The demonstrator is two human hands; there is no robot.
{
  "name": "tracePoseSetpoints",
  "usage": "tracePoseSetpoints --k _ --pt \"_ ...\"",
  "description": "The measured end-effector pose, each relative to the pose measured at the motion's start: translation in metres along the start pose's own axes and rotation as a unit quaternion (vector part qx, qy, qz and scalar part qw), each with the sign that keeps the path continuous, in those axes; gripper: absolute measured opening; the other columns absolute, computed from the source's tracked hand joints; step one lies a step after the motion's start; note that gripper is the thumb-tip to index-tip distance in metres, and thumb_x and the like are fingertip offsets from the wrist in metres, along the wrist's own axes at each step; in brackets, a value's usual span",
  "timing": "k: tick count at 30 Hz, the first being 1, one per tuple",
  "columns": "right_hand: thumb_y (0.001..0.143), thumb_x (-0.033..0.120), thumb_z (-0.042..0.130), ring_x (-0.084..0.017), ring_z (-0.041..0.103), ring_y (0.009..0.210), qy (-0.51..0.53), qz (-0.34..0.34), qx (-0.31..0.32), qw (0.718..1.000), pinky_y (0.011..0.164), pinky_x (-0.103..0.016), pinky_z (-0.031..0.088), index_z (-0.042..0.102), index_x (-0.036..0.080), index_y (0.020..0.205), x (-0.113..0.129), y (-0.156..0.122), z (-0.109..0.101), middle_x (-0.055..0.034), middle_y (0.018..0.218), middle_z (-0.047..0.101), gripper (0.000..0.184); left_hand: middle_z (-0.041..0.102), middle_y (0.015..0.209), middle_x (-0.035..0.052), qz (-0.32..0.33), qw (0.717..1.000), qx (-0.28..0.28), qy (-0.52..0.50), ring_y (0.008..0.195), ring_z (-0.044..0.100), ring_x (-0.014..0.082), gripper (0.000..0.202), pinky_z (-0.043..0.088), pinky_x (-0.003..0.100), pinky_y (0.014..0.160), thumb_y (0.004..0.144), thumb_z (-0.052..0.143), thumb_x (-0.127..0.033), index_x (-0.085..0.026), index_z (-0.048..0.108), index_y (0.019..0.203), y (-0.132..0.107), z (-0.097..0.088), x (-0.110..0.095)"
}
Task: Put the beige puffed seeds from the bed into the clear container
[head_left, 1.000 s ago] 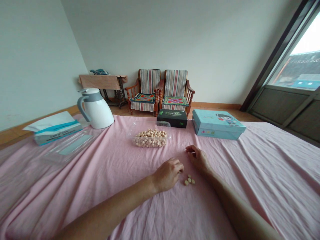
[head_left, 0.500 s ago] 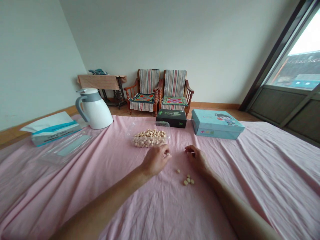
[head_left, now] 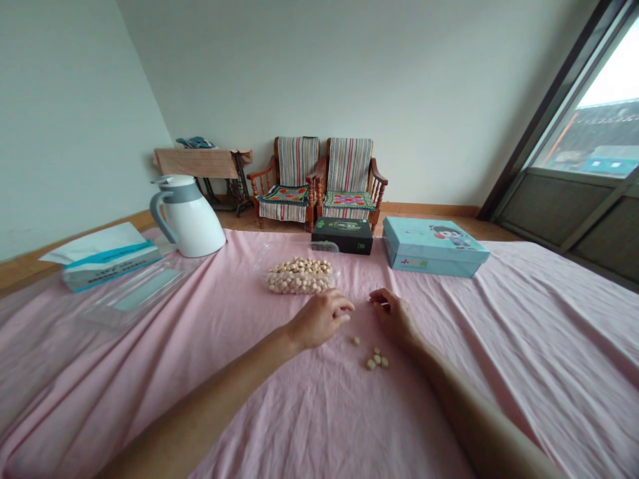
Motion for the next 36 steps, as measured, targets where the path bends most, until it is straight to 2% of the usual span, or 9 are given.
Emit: tracePoseSetpoints --k 3,8,12,16,18,22,26,31,36 --pt "0.074 0.019 0.044 -0.017 0.064 0.075 0.002 -0.002 0.001 1.0 0.066 -0.029 0.05 0.059 0.019 0.089 -0.001 0.0 0.001 -0.0051 0.086 0.068 0.021 0.058 0.09 0.0041 0.032 0.995 0.094 -0.003 0.079 0.057 0.0138 0.02 0.043 0.024 0.074 0.078 0.059 -0.014 -0.017 0.065 0.097 -0.011 0.027 -0.011" --pt "0.073 0.018 0.044 -0.017 0.064 0.075 0.002 -0.005 0.0 1.0 0.065 -0.029 0.051 0.058 0.019 0.09 -0.003 0.001 0.001 -0.0055 0.086 0.068 0.022 0.058 0.086 0.0034 0.035 0.995 0.093 0.031 0.082 0.056 0.0143 0.012 0.043 0.023 0.074 0.081 0.053 -0.012 -0.016 0.063 0.086 -0.019 0.038 -0.013" --pt "0.073 0.018 0.045 -0.017 0.064 0.075 0.001 -0.003 -0.002 1.0 0.066 -0.029 0.051 0.059 0.019 0.09 -0.003 0.001 0.001 -0.0055 0.086 0.068 0.022 0.058 0.086 0.003 -0.017 0.995 -0.042 0.089 0.081 0.055 0.015 0.011 0.043 0.025 0.073 0.083 0.052 -0.015 -0.018 0.062 0.084 -0.008 -0.003 0.001" --pt "0.073 0.018 0.045 -0.017 0.064 0.074 0.003 0.0 -0.002 1.0 0.067 -0.03 0.051 0.059 0.019 0.09 -0.001 0.001 0.001 -0.0058 0.087 0.068 0.022 0.058 0.096 0.0072 -0.088 0.939 -0.26 0.206 0.095 0.053 0.0221 0.019 0.042 0.035 0.085 0.081 0.054 -0.016 -0.017 0.061 0.098 0.007 -0.06 0.016" --pt "0.073 0.018 0.044 -0.017 0.064 0.074 0.005 0.0 -0.001 1.0 0.067 -0.03 0.051 0.059 0.019 0.09 0.0 0.001 0.001 -0.0057 0.087 0.068 0.022 0.058 0.102 0.0078 -0.089 0.926 -0.3 0.21 0.1 0.051 0.0231 0.024 0.04 0.037 0.089 0.081 0.055 -0.017 -0.018 0.06 0.104 0.011 -0.069 0.016" --pt "0.074 0.019 0.045 -0.017 0.064 0.073 0.005 0.003 0.0 1.0 0.066 -0.03 0.05 0.06 0.019 0.089 0.002 0.0 -0.001 -0.0054 0.086 0.068 0.022 0.062 0.084 0.0031 -0.007 0.991 -0.111 0.071 0.083 0.057 0.0158 0.013 0.045 0.028 0.078 0.083 0.052 -0.014 -0.018 0.064 0.084 0.01 -0.032 -0.002" --pt "0.075 0.02 0.045 -0.016 0.064 0.071 0.009 0.006 0.004 1.0 0.064 -0.028 0.051 0.059 0.019 0.089 0.003 0.0 0.0 -0.0044 0.085 0.068 0.02 0.06 0.092 0.0041 0.082 0.99 0.107 -0.029 0.084 0.057 0.0152 0.019 0.045 0.025 0.078 0.076 0.064 -0.02 -0.017 0.064 0.095 -0.002 0.022 -0.028" --pt "0.075 0.02 0.045 -0.016 0.065 0.07 0.011 0.007 0.003 1.0 0.065 -0.028 0.051 0.059 0.019 0.089 0.004 0.001 -0.001 -0.0045 0.084 0.068 0.02 0.058 0.09 0.0047 0.047 0.99 0.135 0.002 0.084 0.056 0.0188 0.036 0.044 0.028 0.076 0.067 0.074 -0.036 -0.015 0.06 0.094 -0.009 0.05 -0.034" --pt "0.073 0.018 0.045 -0.017 0.065 0.074 0.013 -0.001 0.002 1.0 0.067 -0.029 0.051 0.06 0.019 0.089 0.005 0.001 -0.002 -0.0045 0.084 0.068 0.022 0.054 0.088 0.0031 0.034 0.991 0.131 -0.021 0.078 0.055 0.0143 0.016 0.044 0.024 0.073 0.075 0.068 -0.026 -0.016 0.062 0.085 -0.008 0.059 -0.034"
Point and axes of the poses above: each hand's wrist, its own y-axis towards the middle knuckle, its own z-axis out of the palm, x = y × z, the point moved 2 cm from there along y, towards the middle knuckle
